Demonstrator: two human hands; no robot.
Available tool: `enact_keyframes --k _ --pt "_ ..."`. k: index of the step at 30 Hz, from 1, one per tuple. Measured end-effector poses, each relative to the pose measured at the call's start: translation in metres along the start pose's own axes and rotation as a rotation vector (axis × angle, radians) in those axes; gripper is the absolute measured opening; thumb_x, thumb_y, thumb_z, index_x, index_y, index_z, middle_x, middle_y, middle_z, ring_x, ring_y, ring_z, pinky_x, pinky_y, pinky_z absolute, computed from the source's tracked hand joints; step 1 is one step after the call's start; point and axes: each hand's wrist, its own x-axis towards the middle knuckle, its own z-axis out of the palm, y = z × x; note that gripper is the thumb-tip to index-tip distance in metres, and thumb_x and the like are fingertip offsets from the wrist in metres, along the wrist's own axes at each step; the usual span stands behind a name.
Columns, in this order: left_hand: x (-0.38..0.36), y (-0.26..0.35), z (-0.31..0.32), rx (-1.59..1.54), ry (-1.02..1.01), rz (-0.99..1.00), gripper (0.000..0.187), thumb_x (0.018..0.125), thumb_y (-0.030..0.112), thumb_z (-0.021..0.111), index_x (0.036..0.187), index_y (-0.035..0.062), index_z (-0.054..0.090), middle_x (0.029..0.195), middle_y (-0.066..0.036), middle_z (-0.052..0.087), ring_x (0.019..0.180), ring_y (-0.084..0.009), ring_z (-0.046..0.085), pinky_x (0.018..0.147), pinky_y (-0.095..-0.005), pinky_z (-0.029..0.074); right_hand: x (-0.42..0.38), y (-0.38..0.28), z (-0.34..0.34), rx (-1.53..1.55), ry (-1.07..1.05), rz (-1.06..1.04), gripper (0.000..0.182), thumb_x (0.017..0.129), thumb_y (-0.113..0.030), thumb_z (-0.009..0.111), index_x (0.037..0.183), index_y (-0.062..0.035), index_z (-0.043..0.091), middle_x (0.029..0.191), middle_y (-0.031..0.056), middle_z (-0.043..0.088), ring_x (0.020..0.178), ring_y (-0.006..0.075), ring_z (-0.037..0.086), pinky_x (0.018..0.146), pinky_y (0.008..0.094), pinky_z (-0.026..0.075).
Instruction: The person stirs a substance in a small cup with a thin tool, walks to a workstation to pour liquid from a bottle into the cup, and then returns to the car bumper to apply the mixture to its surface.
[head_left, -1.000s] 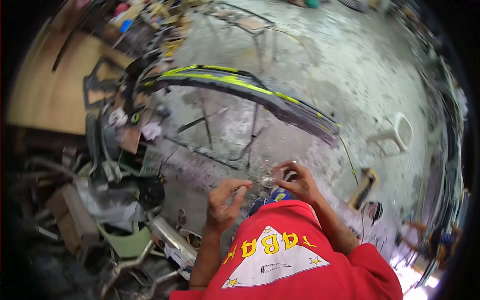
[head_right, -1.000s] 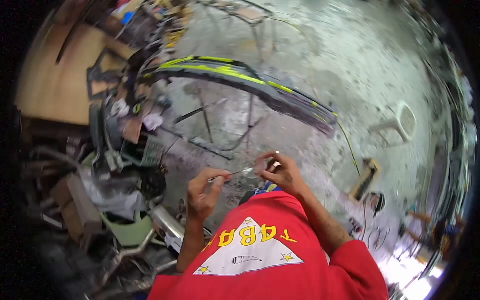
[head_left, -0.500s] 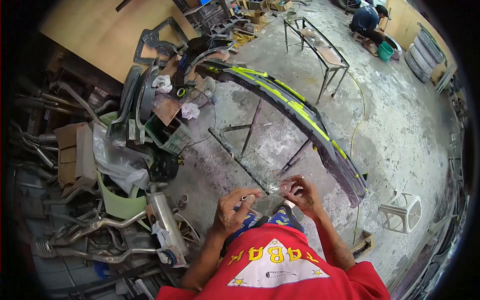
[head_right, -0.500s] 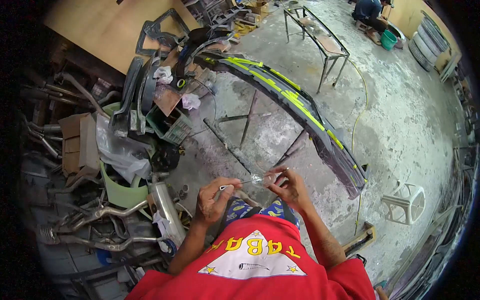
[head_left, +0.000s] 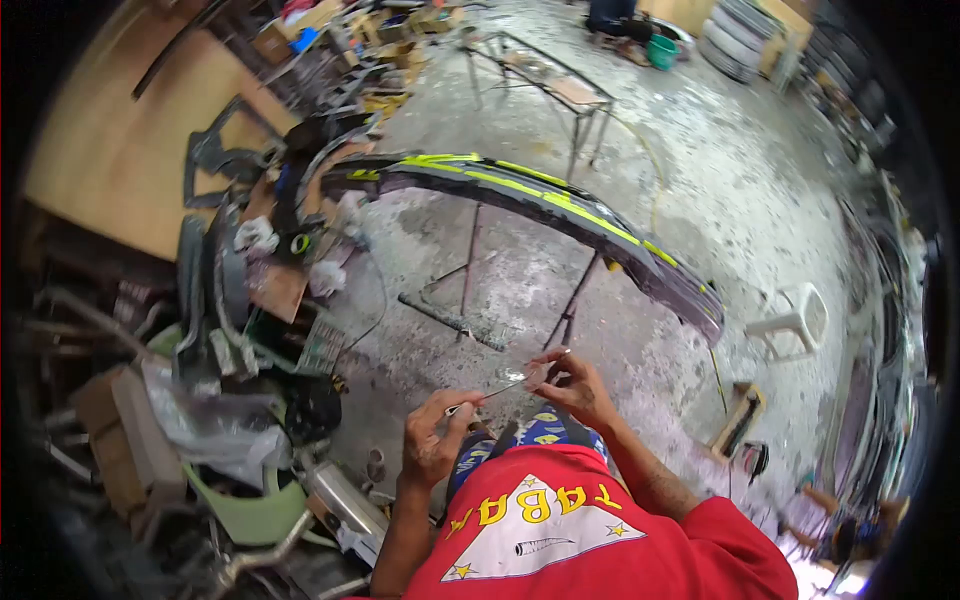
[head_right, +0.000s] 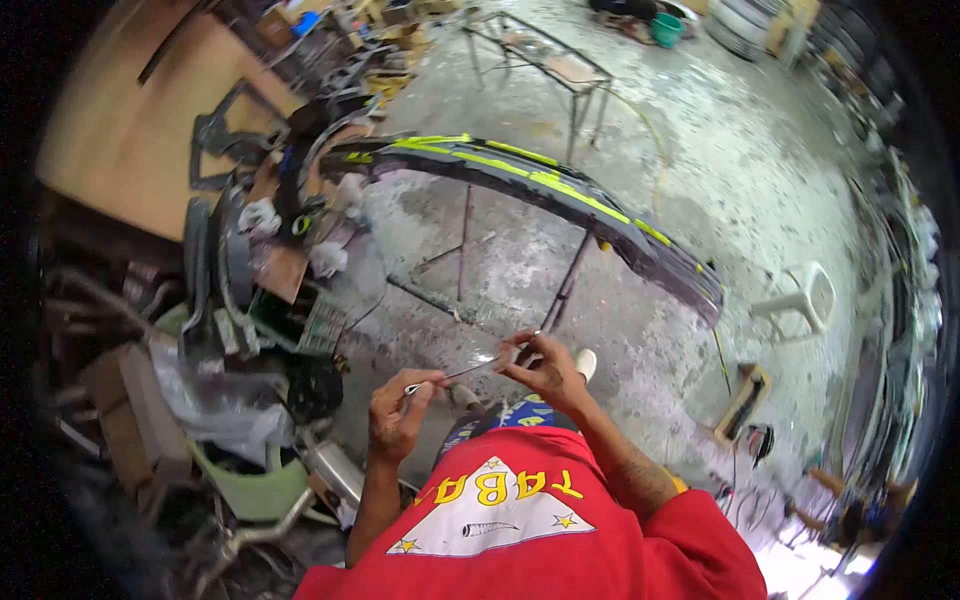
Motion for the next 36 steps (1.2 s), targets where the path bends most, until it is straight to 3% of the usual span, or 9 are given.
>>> enact_keyframes --k 2,5,7,13,16,24,29,32,36 --pt "-0.006 -0.012 -0.025 -0.078 0.014 -0.016 0.018 0.098 0.008 0.057 0.107 -0.0013 0.069 0.097 -0.011 0.072 0.086 -0.0164 0.067 0.080 -0.0280 0.052 -0.009 0.007 0.034 0.058 0.085 0.008 0.046 0.080 -0.024 0.085 0.115 -0.0036 0.063 0.085 0.0052 0.068 0.070 0.0108 0.064 0.061 0.0263 0.050" --pt "0.000 -0.027 -0.056 -0.032 -0.150 0.055 0.017 0.095 0.006 0.058 0.105 -0.0002 0.070 0.096 -0.012 0.073 0.089 -0.0211 0.071 0.080 -0.0321 0.054 -0.022 -0.002 0.071 0.084 0.207 -0.020 0.045 0.081 -0.023 0.084 0.115 -0.0038 0.063 0.089 0.0057 0.069 0.075 0.0109 0.064 0.064 0.0260 0.050" --pt "-0.001 -0.031 -0.066 -0.082 -0.201 0.039 0.018 0.096 0.007 0.057 0.107 -0.0012 0.069 0.097 -0.011 0.072 0.086 -0.0175 0.067 0.079 -0.0295 0.052 -0.032 -0.003 0.086 0.118 0.216 0.037 0.044 0.081 -0.019 0.083 0.118 -0.0068 0.063 0.092 0.0033 0.070 0.081 0.0090 0.064 0.071 0.0263 0.051" --pt "0.013 -0.033 -0.069 -0.171 -0.323 0.035 0.019 0.099 0.007 0.056 0.110 -0.0025 0.068 0.098 -0.011 0.072 0.085 -0.0130 0.062 0.077 -0.0262 0.050 -0.052 -0.016 0.094 0.107 0.360 0.031 0.041 0.081 -0.019 0.083 0.115 -0.0065 0.064 0.088 0.0029 0.068 0.074 0.0073 0.061 0.067 0.0247 0.049" --pt "0.019 -0.024 -0.063 -0.214 -0.317 -0.040 0.020 0.099 0.008 0.056 0.111 -0.0027 0.068 0.098 -0.011 0.072 0.085 -0.0124 0.062 0.077 -0.0257 0.050 -0.051 -0.014 0.087 0.170 0.401 0.032 0.040 0.079 -0.021 0.083 0.111 -0.0044 0.065 0.097 0.0042 0.070 0.075 0.0120 0.064 0.068 0.0277 0.050" --pt "0.036 -0.014 -0.030 -0.239 -0.339 -0.110 0.023 0.101 0.012 0.056 0.115 -0.0013 0.068 0.105 -0.011 0.072 0.090 -0.0136 0.066 0.082 -0.0268 0.052 -0.035 -0.002 0.046 0.130 0.443 -0.033 0.037 0.082 -0.018 0.082 0.112 -0.0055 0.065 0.085 0.0031 0.068 0.067 0.0072 0.061 0.058 0.0235 0.048" --pt "0.051 0.002 -0.008 -0.205 -0.280 -0.113 0.023 0.101 0.014 0.057 0.116 0.0003 0.068 0.106 -0.010 0.073 0.094 -0.0140 0.066 0.084 -0.0274 0.052 -0.020 -0.013 0.009 0.109 0.384 -0.027 0.036 0.081 -0.016 0.080 0.112 -0.0067 0.065 0.080 0.0011 0.068 0.067 0.0062 0.060 0.059 0.0234 0.045" --pt "0.063 0.004 0.004 -0.205 -0.325 -0.109 0.022 0.101 0.013 0.057 0.116 0.0011 0.068 0.106 -0.010 0.073 0.098 -0.0150 0.067 0.084 -0.0281 0.052 -0.009 -0.010 -0.009 0.054 0.359 -0.025 0.038 0.078 -0.019 0.082 0.108 -0.0045 0.065 0.083 0.0042 0.069 0.069 0.0113 0.061 0.064 0.0277 0.050" --pt "0.065 0.000 0.008 -0.196 -0.185 -0.175 0.021 0.101 0.013 0.057 0.115 0.0013 0.069 0.105 -0.009 0.073 0.099 -0.0165 0.068 0.087 -0.0291 0.053 0.007 -0.006 -0.021 0.054 0.259 0.030 0.037 0.078 -0.018 0.081 0.108 -0.0042 0.065 0.085 0.0041 0.069 0.069 0.0111 0.061 0.064 0.0274 0.050"
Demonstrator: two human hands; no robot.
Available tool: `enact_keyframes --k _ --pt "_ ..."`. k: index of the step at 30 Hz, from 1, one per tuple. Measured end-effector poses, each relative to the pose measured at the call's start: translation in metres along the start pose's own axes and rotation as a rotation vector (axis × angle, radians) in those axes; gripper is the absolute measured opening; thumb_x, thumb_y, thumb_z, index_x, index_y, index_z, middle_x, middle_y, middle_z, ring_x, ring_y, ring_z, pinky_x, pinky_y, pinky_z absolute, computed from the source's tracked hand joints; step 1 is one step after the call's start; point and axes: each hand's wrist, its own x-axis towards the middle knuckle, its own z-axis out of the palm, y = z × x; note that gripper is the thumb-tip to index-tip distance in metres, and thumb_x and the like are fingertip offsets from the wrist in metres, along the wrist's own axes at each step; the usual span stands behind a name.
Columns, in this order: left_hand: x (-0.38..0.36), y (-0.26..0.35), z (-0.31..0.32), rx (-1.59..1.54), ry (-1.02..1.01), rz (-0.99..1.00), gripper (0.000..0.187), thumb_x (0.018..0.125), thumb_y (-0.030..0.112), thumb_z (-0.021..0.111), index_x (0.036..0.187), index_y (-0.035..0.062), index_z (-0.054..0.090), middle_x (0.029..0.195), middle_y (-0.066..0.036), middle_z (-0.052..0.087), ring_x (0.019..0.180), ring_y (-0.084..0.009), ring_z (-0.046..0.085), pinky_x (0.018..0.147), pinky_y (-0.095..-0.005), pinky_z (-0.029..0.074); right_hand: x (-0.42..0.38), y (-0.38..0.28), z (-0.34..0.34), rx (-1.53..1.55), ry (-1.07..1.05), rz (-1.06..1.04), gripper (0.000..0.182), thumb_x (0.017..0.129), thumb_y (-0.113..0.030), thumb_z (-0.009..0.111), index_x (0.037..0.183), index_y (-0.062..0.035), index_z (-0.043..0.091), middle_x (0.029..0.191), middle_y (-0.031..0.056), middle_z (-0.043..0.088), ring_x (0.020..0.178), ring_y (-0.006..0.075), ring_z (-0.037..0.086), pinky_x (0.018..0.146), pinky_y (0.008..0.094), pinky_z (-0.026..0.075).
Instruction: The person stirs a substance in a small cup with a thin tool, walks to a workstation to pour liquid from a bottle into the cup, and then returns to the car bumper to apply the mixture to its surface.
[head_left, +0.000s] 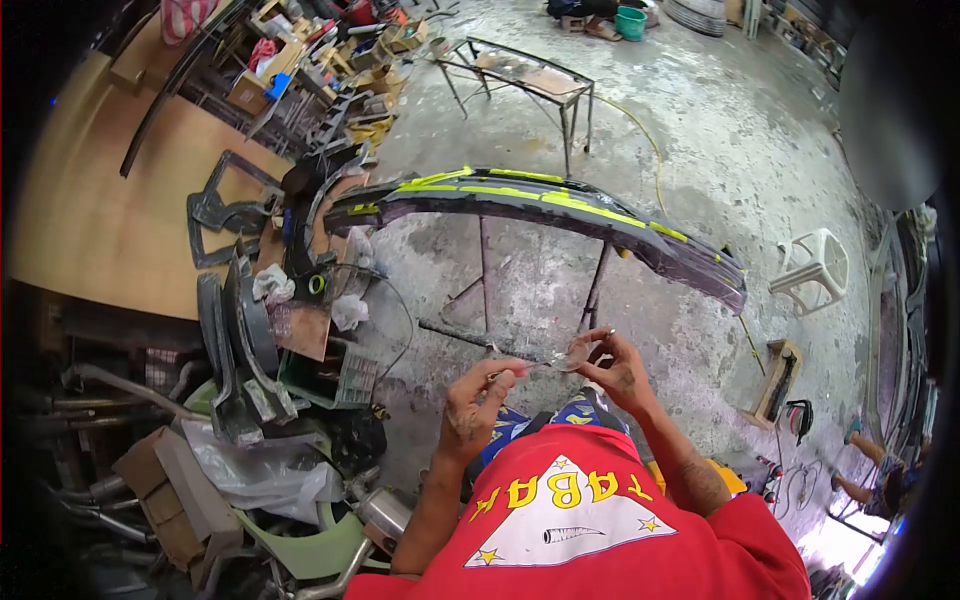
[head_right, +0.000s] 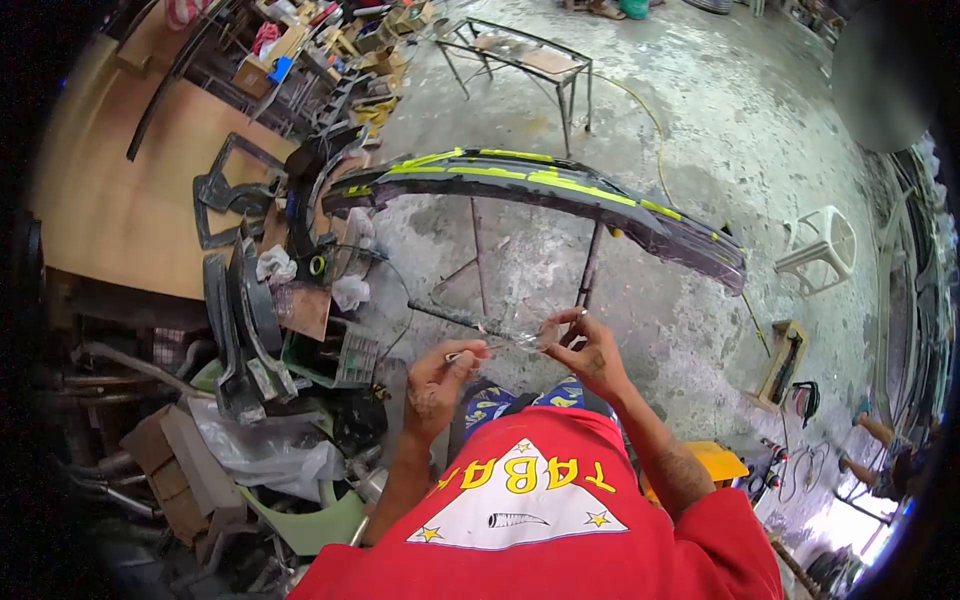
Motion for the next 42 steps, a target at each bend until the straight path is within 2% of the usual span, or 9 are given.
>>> enact_keyframes --k 5,8,21,24,27,29,33,37,42 --pt "0.014 -0.012 -0.030 0.052 -0.027 0.155 0.022 0.101 0.014 0.057 0.113 0.0010 0.069 0.104 -0.010 0.073 0.089 -0.0155 0.067 0.077 -0.0269 0.051 0.018 -0.016 0.024 -0.021 -0.019 -0.034 0.035 0.078 -0.017 0.080 0.108 -0.0048 0.065 0.086 0.0037 0.069 0.069 0.0101 0.061 0.063 0.0272 0.050" --pt "0.021 -0.017 -0.068 -0.082 -0.093 -0.046 0.023 0.101 0.017 0.057 0.113 0.0006 0.068 0.102 -0.011 0.072 0.088 -0.0154 0.066 0.076 -0.0266 0.050 0.032 -0.014 0.058 -0.020 -0.017 -0.060 0.036 0.081 -0.015 0.079 0.111 -0.0053 0.063 0.080 0.0014 0.066 0.067 0.0081 0.060 0.062 0.0235 0.046" --pt "0.049 -0.050 -0.282 -0.027 -0.082 0.032 0.022 0.100 0.013 0.054 0.110 -0.0013 0.068 0.101 -0.012 0.072 0.091 -0.0171 0.069 0.077 -0.0289 0.053 0.058 -0.050 0.275 0.072 0.145 0.075 0.035 0.082 -0.016 0.081 0.111 -0.0046 0.065 0.088 0.0023 0.071 0.072 0.0086 0.063 0.062 0.0251 0.050" --pt "0.052 -0.055 -0.314 -0.110 -0.236 0.023 0.023 0.101 0.014 0.055 0.110 -0.0018 0.068 0.101 -0.013 0.072 0.089 -0.0183 0.069 0.076 -0.0291 0.053 0.062 -0.071 0.300 0.039 0.136 0.085 0.036 0.082 -0.016 0.081 0.111 -0.0048 0.065 0.089 0.0029 0.071 0.073 0.0091 0.064 0.064 0.0262 0.051" --pt "0.059 -0.064 -0.330 -0.040 -0.135 0.151 0.023 0.100 0.014 0.055 0.111 -0.0023 0.068 0.100 -0.013 0.072 0.089 -0.0185 0.070 0.076 -0.0286 0.054 0.073 -0.077 0.309 -0.004 0.111 0.119 0.036 0.081 -0.016 0.081 0.111 -0.0053 0.065 0.088 0.0038 0.071 0.073 0.0095 0.064 0.064 0.0264 0.051" --pt "0.061 -0.041 -0.338 -0.257 -0.213 -0.040 0.023 0.101 0.013 0.055 0.111 -0.0022 0.068 0.100 -0.013 0.072 0.090 -0.0170 0.069 0.077 -0.0275 0.053 0.082 -0.077 0.315 0.007 0.130 0.068 0.036 0.080 -0.017 0.080 0.111 -0.0055 0.065 0.085 0.0039 0.071 0.072 0.0096 0.064 0.064 0.0265 0.051" --pt "0.085 -0.056 -0.343 -0.125 -0.140 0.017 0.025 0.102 0.016 0.055 0.113 -0.0017 0.068 0.101 -0.009 0.073 0.091 -0.0129 0.065 0.081 -0.0261 0.051 0.103 -0.067 0.318 0.002 0.116 0.015 0.035 0.084 -0.012 0.077 0.115 -0.0057 0.063 0.080 0.0003 0.068 0.067 0.0051 0.059 0.059 0.0226 0.045" --pt "0.103 -0.046 -0.335 -0.141 -0.108 -0.051 0.025 0.102 0.016 0.056 0.113 -0.0017 0.068 0.099 -0.010 0.073 0.086 -0.0123 0.065 0.078 -0.0262 0.051 0.126 -0.077 0.308 0.012 0.095 0.087 0.040 0.078 -0.019 0.081 0.112 -0.0057 0.065 0.079 0.0040 0.068 0.067 0.0100 0.060 0.061 0.0274 0.048" --pt "0.133 -0.041 -0.323 -0.119 -0.015 -0.066 0.024 0.101 0.016 0.056 0.113 -0.0023 0.068 0.098 -0.010 0.074 0.082 -0.0123 0.065 0.077 -0.0265 0.051 0.160 -0.074 0.295 0.070 0.111 -0.069 0.039 0.078 -0.019 0.082 0.110 -0.0051 0.064 0.076 0.0045 0.067 0.065 0.0091 0.059 0.059 0.0265 0.048"
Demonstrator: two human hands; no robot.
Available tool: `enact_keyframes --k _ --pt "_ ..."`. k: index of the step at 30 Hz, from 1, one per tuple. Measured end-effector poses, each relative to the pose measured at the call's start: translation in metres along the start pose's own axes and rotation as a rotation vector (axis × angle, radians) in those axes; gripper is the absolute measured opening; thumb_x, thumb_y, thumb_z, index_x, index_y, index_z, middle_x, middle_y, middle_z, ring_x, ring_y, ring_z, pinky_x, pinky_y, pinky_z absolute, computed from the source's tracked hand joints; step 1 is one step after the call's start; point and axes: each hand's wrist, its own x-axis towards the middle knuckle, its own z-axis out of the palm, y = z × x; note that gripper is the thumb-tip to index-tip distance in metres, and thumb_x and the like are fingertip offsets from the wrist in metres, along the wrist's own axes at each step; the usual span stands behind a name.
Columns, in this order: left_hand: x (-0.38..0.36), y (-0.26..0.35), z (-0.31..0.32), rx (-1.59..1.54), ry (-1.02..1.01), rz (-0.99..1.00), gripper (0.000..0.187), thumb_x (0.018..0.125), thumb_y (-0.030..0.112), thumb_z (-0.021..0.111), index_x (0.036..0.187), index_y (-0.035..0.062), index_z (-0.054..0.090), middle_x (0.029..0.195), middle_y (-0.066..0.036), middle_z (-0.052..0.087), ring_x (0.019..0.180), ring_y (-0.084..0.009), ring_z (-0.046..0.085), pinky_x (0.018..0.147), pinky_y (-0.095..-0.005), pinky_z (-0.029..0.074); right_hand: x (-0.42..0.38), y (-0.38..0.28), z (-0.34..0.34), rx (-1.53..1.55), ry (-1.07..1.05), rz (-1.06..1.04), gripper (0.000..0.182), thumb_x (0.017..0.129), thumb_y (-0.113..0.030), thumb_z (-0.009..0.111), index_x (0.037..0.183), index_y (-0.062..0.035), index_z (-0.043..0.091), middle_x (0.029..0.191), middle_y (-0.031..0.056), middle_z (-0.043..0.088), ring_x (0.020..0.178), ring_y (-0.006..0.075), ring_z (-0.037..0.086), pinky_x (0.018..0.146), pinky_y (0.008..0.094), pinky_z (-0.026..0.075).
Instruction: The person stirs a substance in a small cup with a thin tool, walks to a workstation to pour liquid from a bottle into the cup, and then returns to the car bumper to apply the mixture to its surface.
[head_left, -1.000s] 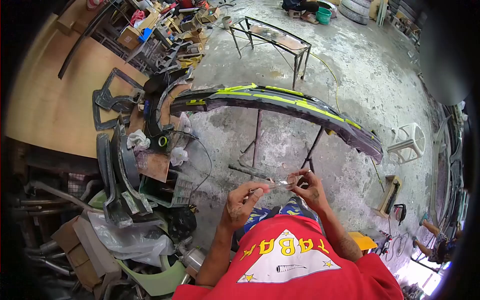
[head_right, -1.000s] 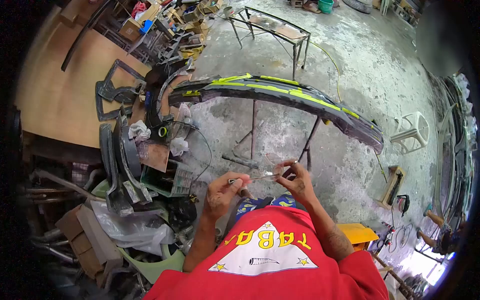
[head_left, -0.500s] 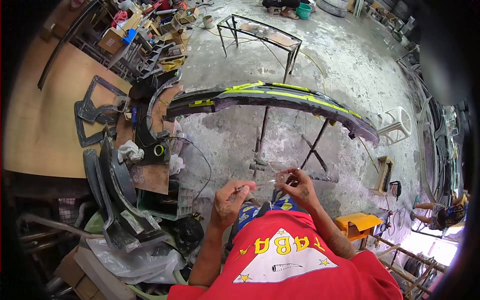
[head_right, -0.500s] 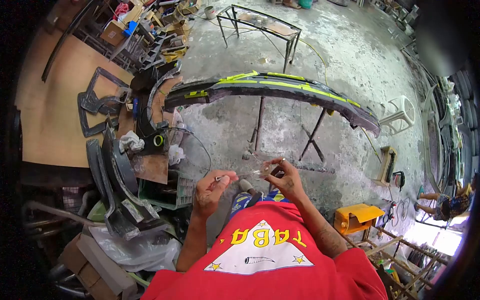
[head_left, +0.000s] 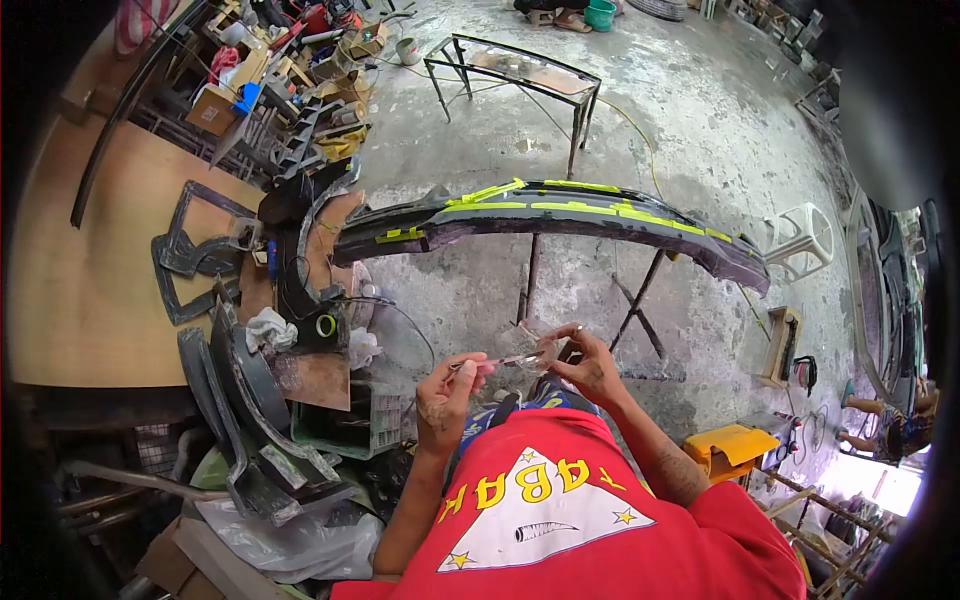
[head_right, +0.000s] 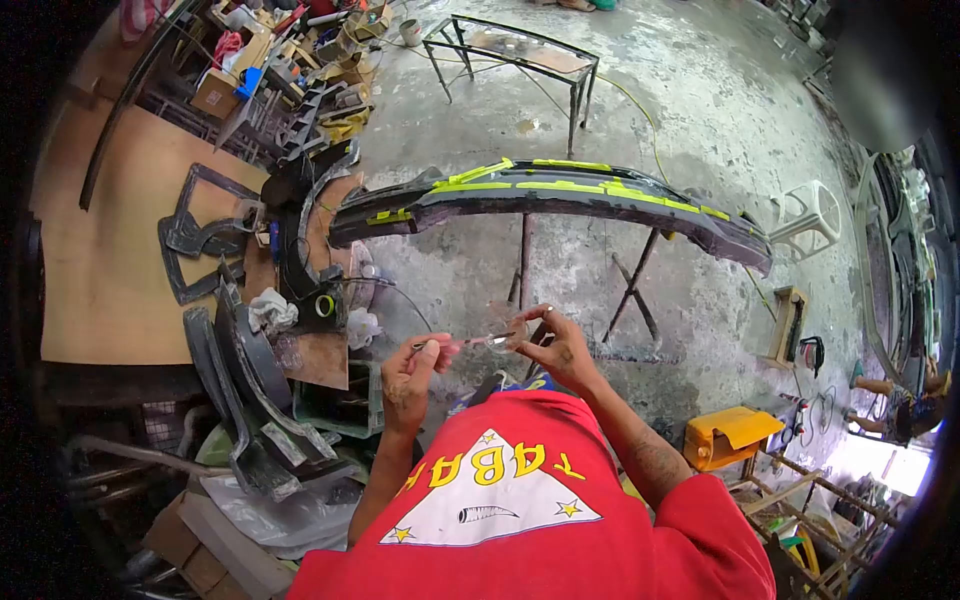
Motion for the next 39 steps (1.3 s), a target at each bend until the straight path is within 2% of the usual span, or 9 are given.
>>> enact_keyframes --k 6,12,16,18,23,31,34,36,39 --pt "0.037 0.009 0.004 0.049 -0.017 -0.005 0.023 0.102 0.014 0.055 0.112 -0.0027 0.068 0.098 -0.011 0.074 0.083 -0.0122 0.065 0.076 -0.0262 0.051 0.024 0.007 -0.005 0.042 0.038 0.029 0.039 0.081 -0.011 0.081 0.114 -0.0054 0.062 0.072 0.0015 0.065 0.061 0.0051 0.056 0.053 0.0235 0.042" --pt "0.074 0.017 -0.015 0.131 -0.294 0.164 0.023 0.102 0.012 0.055 0.113 -0.0028 0.067 0.099 -0.012 0.074 0.087 -0.0121 0.065 0.078 -0.0256 0.050 0.032 -0.001 0.013 0.231 0.133 0.078 0.040 0.083 -0.011 0.080 0.118 -0.0068 0.061 0.076 0.0001 0.064 0.062 0.0046 0.053 0.054 0.0214 0.039" --pt "0.097 0.020 -0.034 0.156 -0.292 0.113 0.024 0.102 0.013 0.055 0.114 -0.0029 0.067 0.099 -0.013 0.074 0.088 -0.0127 0.066 0.079 -0.0256 0.050 0.037 0.005 0.039 0.208 0.221 0.134 0.040 0.083 -0.012 0.080 0.117 -0.0078 0.061 0.074 -0.0025 0.060 0.062 0.0035 0.051 0.053 0.0222 0.037" --pt "0.110 0.026 -0.051 0.023 -0.379 -0.008 0.024 0.102 0.014 0.055 0.115 -0.0027 0.067 0.100 -0.013 0.074 0.090 -0.0135 0.067 0.081 -0.0257 0.051 0.042 0.000 0.055 0.191 0.249 0.170 0.040 0.082 -0.012 0.081 0.117 -0.0081 0.061 0.074 -0.0032 0.059 0.061 0.0030 0.050 0.053 0.0224 0.037" --pt "0.144 0.021 -0.103 0.077 -0.541 0.010 0.024 0.102 0.011 0.054 0.116 -0.0031 0.067 0.101 -0.012 0.073 0.094 -0.0151 0.069 0.083 -0.0268 0.052 0.054 -0.009 0.105 0.151 0.412 0.103 0.038 0.079 -0.008 0.079 0.114 -0.0068 0.062 0.076 -0.0050 0.059 0.060 0.0017 0.044 0.054 0.0202 0.035" --pt "0.183 0.030 -0.157 0.219 -0.642 0.359 0.014 0.092 0.003 0.066 0.106 0.0024 0.069 0.097 -0.009 0.070 0.090 -0.0167 0.067 0.078 -0.0293 0.052 0.076 -0.040 0.164 0.253 0.528 0.178 0.037 0.083 -0.007 0.079 0.116 -0.0071 0.064 0.096 -0.0013 0.068 0.075 0.0031 0.059 0.060 0.0191 0.044" --pt "0.191 0.030 -0.164 0.194 -0.690 0.391 0.014 0.091 0.001 0.067 0.105 0.0028 0.069 0.096 -0.010 0.070 0.089 -0.0213 0.068 0.076 -0.0319 0.052 0.079 -0.049 0.173 0.172 0.540 0.223 0.037 0.083 -0.006 0.078 0.118 -0.0065 0.065 0.088 -0.0032 0.066 0.070 0.0025 0.055 0.060 0.0196 0.043" --pt "0.197 0.033 -0.162 0.316 -0.645 0.683 0.016 0.089 -0.002 0.067 0.104 0.0032 0.069 0.099 -0.012 0.071 0.087 -0.0254 0.068 0.076 -0.0328 0.053 0.080 -0.047 0.175 0.108 0.547 0.225 0.037 0.083 -0.008 0.079 0.118 -0.0068 0.066 0.084 -0.0045 0.064 0.068 0.0020 0.052 0.059 0.0198 0.041" --pt "0.199 0.038 -0.163 0.323 -0.720 0.696 0.017 0.088 -0.004 0.068 0.103 0.0037 0.069 0.099 -0.012 0.071 0.086 -0.0289 0.067 0.075 -0.0340 0.053 0.079 -0.052 0.174 0.005 0.533 0.221 0.036 0.082 -0.013 0.080 0.117 -0.0081 0.069 0.076 -0.0064 0.059 0.063 0.0014 0.046 0.056 0.0206 0.037"
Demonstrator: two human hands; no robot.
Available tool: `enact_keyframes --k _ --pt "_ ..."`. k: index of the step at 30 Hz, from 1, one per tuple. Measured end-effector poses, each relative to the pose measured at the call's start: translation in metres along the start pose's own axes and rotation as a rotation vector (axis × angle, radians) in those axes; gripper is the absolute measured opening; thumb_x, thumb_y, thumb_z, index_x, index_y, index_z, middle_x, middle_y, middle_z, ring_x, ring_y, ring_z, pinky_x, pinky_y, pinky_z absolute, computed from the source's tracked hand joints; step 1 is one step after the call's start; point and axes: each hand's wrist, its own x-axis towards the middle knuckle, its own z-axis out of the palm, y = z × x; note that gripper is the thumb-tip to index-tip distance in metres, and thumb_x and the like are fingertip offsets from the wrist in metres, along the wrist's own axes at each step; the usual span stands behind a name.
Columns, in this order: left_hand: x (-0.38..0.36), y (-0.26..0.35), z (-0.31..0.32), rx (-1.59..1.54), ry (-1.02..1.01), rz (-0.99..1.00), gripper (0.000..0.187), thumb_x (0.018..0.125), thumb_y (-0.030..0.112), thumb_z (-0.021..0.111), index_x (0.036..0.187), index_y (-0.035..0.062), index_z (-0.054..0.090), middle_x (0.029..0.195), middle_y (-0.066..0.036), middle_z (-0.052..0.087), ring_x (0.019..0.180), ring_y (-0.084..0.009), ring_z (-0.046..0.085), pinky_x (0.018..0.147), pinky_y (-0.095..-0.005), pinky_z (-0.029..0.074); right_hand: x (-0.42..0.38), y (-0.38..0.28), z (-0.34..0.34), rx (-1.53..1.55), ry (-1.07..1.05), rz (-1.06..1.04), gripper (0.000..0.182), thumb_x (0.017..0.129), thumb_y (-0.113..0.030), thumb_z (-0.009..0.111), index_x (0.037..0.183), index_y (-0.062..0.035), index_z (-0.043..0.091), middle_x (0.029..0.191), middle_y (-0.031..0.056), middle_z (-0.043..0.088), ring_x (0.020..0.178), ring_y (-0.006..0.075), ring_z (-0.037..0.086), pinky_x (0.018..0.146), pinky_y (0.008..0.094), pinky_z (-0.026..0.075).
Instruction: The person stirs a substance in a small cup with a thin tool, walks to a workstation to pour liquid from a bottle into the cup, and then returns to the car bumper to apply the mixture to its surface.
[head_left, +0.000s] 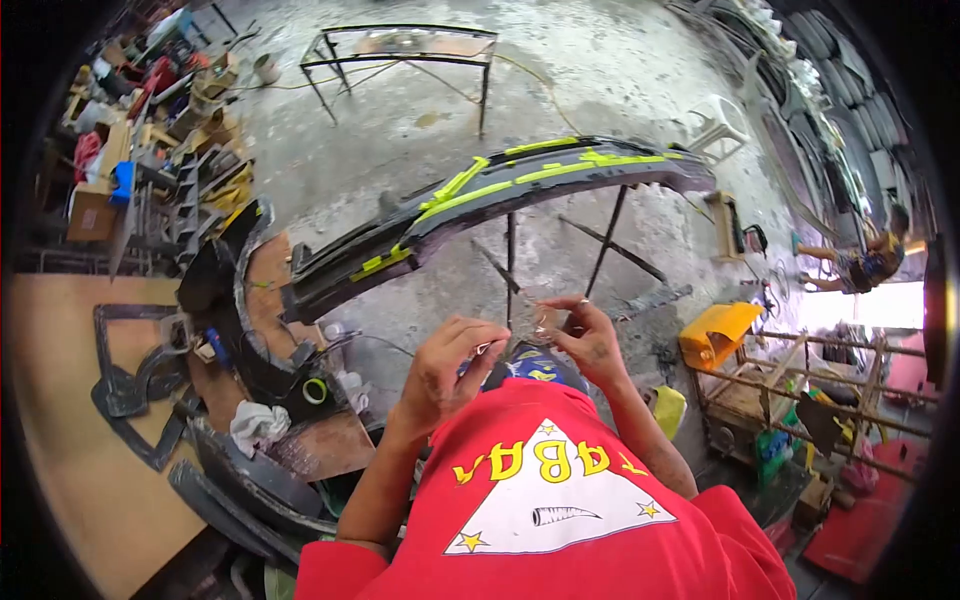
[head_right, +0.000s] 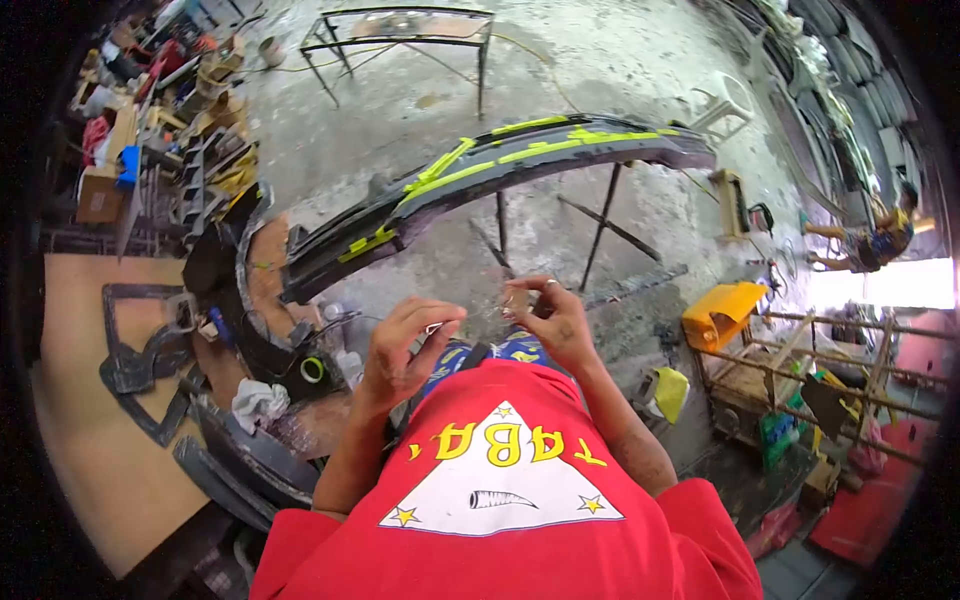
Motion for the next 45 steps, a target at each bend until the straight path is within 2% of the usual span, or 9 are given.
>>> enact_keyframes --k 2,4,13,16,20,23,26,28,45 --pt "0.001 0.000 0.002 -0.015 -0.010 0.046 0.017 0.089 -0.003 0.067 0.105 0.0037 0.069 0.098 -0.011 0.072 0.085 -0.0260 0.068 0.075 -0.0334 0.052 0.001 -0.002 -0.001 -0.040 -0.008 -0.011 0.036 0.082 -0.015 0.081 0.116 -0.0090 0.070 0.072 -0.0070 0.056 0.061 0.0013 0.044 0.054 0.0212 0.035" --pt "-0.004 0.000 0.004 -0.087 0.072 -0.123 0.015 0.091 0.001 0.067 0.106 0.0029 0.070 0.096 -0.012 0.072 0.085 -0.0225 0.068 0.075 -0.0319 0.052 0.001 -0.001 -0.001 -0.082 -0.008 -0.027 0.037 0.081 -0.017 0.081 0.116 -0.0099 0.072 0.067 -0.0070 0.051 0.058 0.0018 0.040 0.052 0.0224 0.032" --pt "-0.004 -0.015 0.017 -0.334 0.121 -0.345 0.015 0.097 0.011 0.065 0.106 0.0013 0.072 0.098 -0.008 0.073 0.087 -0.0120 0.066 0.078 -0.0253 0.050 -0.001 0.009 -0.013 -0.060 0.010 -0.054 0.043 0.082 -0.013 0.079 0.123 -0.0082 0.070 0.064 -0.0075 0.049 0.057 0.0019 0.039 0.051 0.0232 0.032" --pt "-0.002 -0.020 0.014 -0.357 -0.005 -0.310 0.016 0.098 0.012 0.064 0.107 0.0013 0.071 0.098 -0.008 0.074 0.089 -0.0106 0.065 0.079 -0.0244 0.050 -0.002 0.010 -0.016 -0.070 0.013 -0.040 0.044 0.083 -0.014 0.080 0.125 -0.0076 0.069 0.064 -0.0076 0.050 0.058 0.0016 0.040 0.051 0.0231 0.032" --pt "0.003 -0.017 0.019 -0.305 0.060 -0.312 0.014 0.095 0.010 0.067 0.106 0.0030 0.073 0.097 -0.010 0.073 0.085 -0.0147 0.069 0.077 -0.0258 0.052 -0.002 0.009 -0.019 -0.060 0.001 -0.036 0.045 0.084 -0.017 0.080 0.127 -0.0068 0.068 0.064 -0.0076 0.052 0.058 0.0015 0.040 0.051 0.0226 0.032" --pt "0.001 -0.021 0.021 -0.510 0.075 -0.400 0.014 0.096 0.010 0.067 0.106 0.0026 0.073 0.098 -0.010 0.074 0.086 -0.0130 0.068 0.077 -0.0258 0.052 -0.003 0.009 -0.021 -0.067 -0.013 -0.021 0.046 0.086 -0.020 0.081 0.127 -0.0055 0.068 0.064 -0.0072 0.053 0.058 0.0012 0.041 0.052 0.0220 0.032" --pt "0.000 -0.028 0.016 -0.381 -0.039 -0.299 0.016 0.098 0.010 0.065 0.108 0.0015 0.072 0.101 -0.009 0.074 0.087 -0.0113 0.067 0.078 -0.0252 0.052 -0.002 0.008 -0.022 -0.043 -0.013 -0.013 0.045 0.086 -0.020 0.080 0.127 -0.0039 0.067 0.065 -0.0070 0.055 0.058 0.0010 0.043 0.052 0.0212 0.033" --pt "-0.002 -0.024 0.015 -0.564 0.001 -0.361 0.017 0.099 0.011 0.064 0.111 0.0009 0.070 0.101 -0.007 0.074 0.088 -0.0096 0.065 0.080 -0.0245 0.051 -0.001 0.011 -0.025 0.032 -0.034 0.012 0.045 0.088 -0.018 0.078 0.129 -0.0039 0.066 0.067 -0.0065 0.059 0.059 0.0009 0.045 0.053 0.0206 0.035" --pt "-0.004 -0.043 0.011 -0.660 0.069 -0.415 0.017 0.099 0.007 0.057 0.113 -0.0007 0.064 0.113 -0.011 0.071 0.089 -0.0093 0.063 0.079 -0.0237 0.051 -0.007 0.005 -0.039 0.155 -0.091 0.024 0.047 0.089 -0.008 0.070 0.135 -0.0050 0.062 0.078 -0.0047 0.065 0.066 0.0022 0.054 0.059 0.0192 0.041"
